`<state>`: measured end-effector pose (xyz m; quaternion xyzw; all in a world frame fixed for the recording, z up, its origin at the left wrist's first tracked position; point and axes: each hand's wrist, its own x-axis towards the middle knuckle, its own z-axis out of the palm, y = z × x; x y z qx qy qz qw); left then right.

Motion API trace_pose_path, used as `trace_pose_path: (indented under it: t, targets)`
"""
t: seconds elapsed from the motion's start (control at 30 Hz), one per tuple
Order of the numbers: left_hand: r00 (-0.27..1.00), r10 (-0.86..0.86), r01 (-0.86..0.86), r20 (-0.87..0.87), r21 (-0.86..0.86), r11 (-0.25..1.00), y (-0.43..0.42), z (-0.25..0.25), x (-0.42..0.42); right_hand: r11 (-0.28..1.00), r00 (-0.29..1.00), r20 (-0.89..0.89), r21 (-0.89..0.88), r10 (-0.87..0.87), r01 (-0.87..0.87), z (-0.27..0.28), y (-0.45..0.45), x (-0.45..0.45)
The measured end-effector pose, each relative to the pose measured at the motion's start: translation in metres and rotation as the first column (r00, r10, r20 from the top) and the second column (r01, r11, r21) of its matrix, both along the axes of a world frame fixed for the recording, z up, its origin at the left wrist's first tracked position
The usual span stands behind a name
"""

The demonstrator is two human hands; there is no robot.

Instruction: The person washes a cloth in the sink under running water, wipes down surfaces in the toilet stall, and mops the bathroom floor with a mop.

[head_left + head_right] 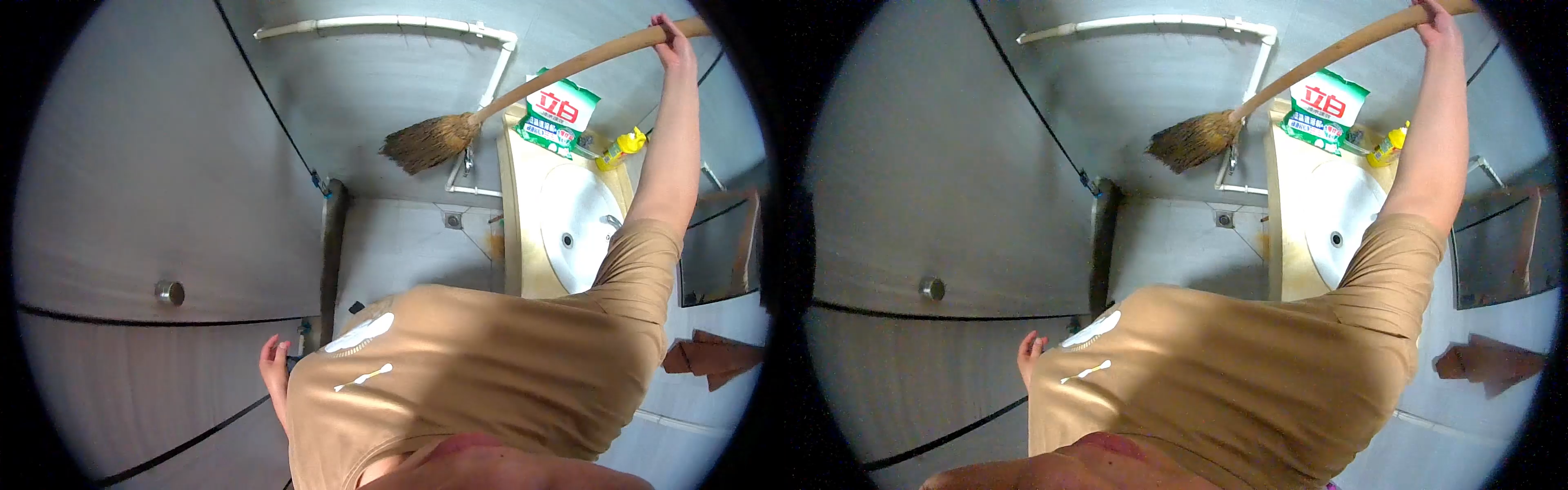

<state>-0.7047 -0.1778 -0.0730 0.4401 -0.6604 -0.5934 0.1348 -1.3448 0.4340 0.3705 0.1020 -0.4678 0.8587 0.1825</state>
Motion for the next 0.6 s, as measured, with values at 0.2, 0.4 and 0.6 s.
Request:
trace_pose_path:
  t: [0.2, 0.4, 0.6]
  targets:
    - [0.998, 0.05, -0.047, -0.025, 0.087, 0.995, 0.022, 0.007, -0.055, 0.97, 0.977, -0.095, 0.132, -0.192, 0.204, -0.077, 0.005, -0.049]
    - [0.999, 0.012, -0.015, 0.045, 0.073, 0.997, 0.031, 0.01, -0.08, 0.982, 0.98, -0.093, 0.066, -0.173, 0.18, -0.114, 0.029, -0.089]
    - [0.995, -0.023, 0.019, 0.096, 0.045, 0.999, 0.033, 0.006, -0.095, 0.959, 0.955, -0.124, -0.128, -0.27, 0.254, -0.09, -0.004, -0.112]
